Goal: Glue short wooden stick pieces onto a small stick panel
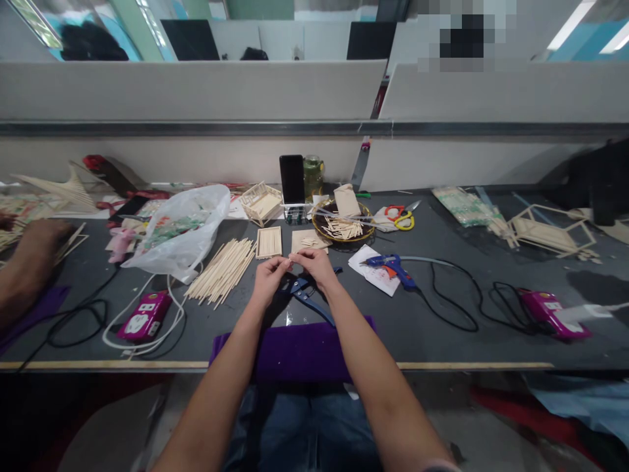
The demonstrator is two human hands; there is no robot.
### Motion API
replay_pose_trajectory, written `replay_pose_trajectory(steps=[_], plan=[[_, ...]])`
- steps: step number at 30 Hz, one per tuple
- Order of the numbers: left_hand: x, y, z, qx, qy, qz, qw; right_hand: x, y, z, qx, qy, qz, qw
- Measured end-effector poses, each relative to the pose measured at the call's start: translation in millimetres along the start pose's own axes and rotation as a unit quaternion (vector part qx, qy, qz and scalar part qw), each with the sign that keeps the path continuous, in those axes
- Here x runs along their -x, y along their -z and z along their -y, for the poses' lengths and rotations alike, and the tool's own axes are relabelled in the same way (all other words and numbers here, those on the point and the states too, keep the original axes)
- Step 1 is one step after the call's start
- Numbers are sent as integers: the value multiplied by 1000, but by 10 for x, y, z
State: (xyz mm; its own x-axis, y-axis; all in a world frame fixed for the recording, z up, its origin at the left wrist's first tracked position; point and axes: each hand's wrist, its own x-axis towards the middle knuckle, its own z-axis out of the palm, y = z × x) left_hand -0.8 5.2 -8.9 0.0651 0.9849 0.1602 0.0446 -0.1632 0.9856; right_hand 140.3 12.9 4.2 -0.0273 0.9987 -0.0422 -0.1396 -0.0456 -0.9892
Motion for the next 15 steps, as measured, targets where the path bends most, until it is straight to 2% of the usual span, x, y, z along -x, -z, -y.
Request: replay_pose_trajectory(steps=[6, 8, 12, 15], plan=[[3, -25, 45, -44, -4, 9, 999, -39, 101, 2, 9, 18, -16, 1000], [5, -32, 65, -69, -11, 2, 998, -59, 191, 14, 21, 35, -46, 998], [-11, -8, 99, -36, 1, -75, 997, -109, 414, 34, 12, 84, -173, 981], [-27, 21, 96, 51, 38, -138, 988, -139, 530, 9, 32, 95, -211, 972]])
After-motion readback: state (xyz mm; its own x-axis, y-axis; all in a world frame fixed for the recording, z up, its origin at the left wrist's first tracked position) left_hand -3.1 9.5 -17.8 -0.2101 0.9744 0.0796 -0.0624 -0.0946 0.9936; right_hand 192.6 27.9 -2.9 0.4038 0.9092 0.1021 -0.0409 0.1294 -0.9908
